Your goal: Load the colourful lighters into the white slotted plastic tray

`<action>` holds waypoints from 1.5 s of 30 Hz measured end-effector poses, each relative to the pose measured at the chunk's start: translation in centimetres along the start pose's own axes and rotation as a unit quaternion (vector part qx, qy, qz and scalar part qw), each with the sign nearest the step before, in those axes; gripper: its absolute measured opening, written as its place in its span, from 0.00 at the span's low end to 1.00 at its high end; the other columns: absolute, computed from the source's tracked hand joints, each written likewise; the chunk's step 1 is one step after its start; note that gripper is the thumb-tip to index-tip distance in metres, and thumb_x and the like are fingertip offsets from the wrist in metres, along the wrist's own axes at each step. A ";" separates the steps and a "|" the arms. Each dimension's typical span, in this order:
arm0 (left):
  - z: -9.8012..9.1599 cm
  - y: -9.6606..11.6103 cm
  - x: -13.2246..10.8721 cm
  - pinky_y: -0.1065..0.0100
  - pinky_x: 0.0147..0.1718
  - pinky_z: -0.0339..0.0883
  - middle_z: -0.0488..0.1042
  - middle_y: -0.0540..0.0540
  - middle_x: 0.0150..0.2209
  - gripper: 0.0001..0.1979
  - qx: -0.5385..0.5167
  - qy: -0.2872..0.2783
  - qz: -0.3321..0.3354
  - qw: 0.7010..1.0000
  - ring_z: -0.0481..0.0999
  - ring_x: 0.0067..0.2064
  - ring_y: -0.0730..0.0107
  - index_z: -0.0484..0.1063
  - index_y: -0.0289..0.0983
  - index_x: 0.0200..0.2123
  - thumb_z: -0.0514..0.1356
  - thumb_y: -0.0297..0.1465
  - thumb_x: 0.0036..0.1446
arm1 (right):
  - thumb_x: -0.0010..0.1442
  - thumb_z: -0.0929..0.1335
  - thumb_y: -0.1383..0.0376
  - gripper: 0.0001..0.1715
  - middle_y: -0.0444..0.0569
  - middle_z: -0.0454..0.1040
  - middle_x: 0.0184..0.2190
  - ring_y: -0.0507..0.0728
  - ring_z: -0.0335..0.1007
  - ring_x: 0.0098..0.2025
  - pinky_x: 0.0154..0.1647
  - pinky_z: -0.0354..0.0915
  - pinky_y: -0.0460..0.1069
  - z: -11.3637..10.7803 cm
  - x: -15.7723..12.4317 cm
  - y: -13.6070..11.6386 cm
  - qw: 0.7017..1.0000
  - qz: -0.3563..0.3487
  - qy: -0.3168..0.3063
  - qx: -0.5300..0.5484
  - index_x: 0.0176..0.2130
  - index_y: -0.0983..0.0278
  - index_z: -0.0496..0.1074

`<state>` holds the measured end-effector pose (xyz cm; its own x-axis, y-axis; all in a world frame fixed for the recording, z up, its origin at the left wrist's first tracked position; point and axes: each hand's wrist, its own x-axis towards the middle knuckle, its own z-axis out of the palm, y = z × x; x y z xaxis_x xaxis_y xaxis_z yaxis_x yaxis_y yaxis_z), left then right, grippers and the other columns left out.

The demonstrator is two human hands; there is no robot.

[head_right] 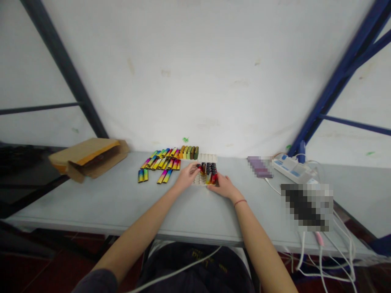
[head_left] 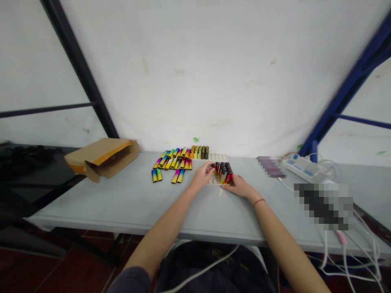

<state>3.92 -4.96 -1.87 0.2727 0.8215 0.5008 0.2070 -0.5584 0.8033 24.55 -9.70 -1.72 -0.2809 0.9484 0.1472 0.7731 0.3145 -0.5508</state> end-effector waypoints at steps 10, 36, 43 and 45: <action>0.0 0.6 -0.2 0.64 0.47 0.72 0.77 0.45 0.44 0.13 0.085 -0.019 0.002 0.996 0.78 0.46 0.67 0.68 0.40 0.49 0.55 0.31 0.61 | 0.55 0.70 0.56 0.24 0.54 0.76 0.42 0.62 0.71 0.44 0.47 0.64 0.56 0.1 -0.2 -0.3 1.000 0.002 0.025 -0.002 0.48 0.65 0.68; -10.9 1.4 0.1 0.46 0.44 0.64 0.77 0.34 0.41 0.12 0.440 0.002 -0.354 0.825 0.71 0.51 0.36 0.79 0.41 0.28 0.64 0.43 0.44 | 0.56 0.69 0.54 0.23 0.56 0.75 0.44 0.63 0.69 0.46 0.48 0.63 0.57 -0.2 -0.3 -0.5 0.999 0.012 0.009 -0.032 0.46 0.66 0.67; -9.2 2.4 0.1 0.45 0.46 0.63 0.78 0.36 0.41 0.15 0.438 -0.062 -0.312 0.841 0.70 0.52 0.36 0.78 0.42 0.25 0.65 0.47 0.43 | 0.56 0.70 0.54 0.22 0.55 0.75 0.43 0.62 0.69 0.45 0.49 0.62 0.58 -0.3 -0.4 -0.8 0.999 0.022 0.008 -0.029 0.45 0.65 0.67; -8.9 2.6 0.1 0.48 0.46 0.63 0.79 0.37 0.41 0.16 0.431 -0.084 -0.301 0.847 0.70 0.53 0.38 0.78 0.41 0.25 0.65 0.48 0.43 | 0.56 0.70 0.54 0.23 0.55 0.75 0.43 0.62 0.69 0.45 0.50 0.62 0.58 -0.3 -0.4 -0.8 0.999 0.021 0.012 -0.028 0.45 0.65 0.67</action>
<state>-3.86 -5.33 3.16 -0.0104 0.9996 -0.0271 0.9448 0.0187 0.3271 24.21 -10.35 -1.13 -0.2350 0.9612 0.1448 0.8148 0.2760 -0.5099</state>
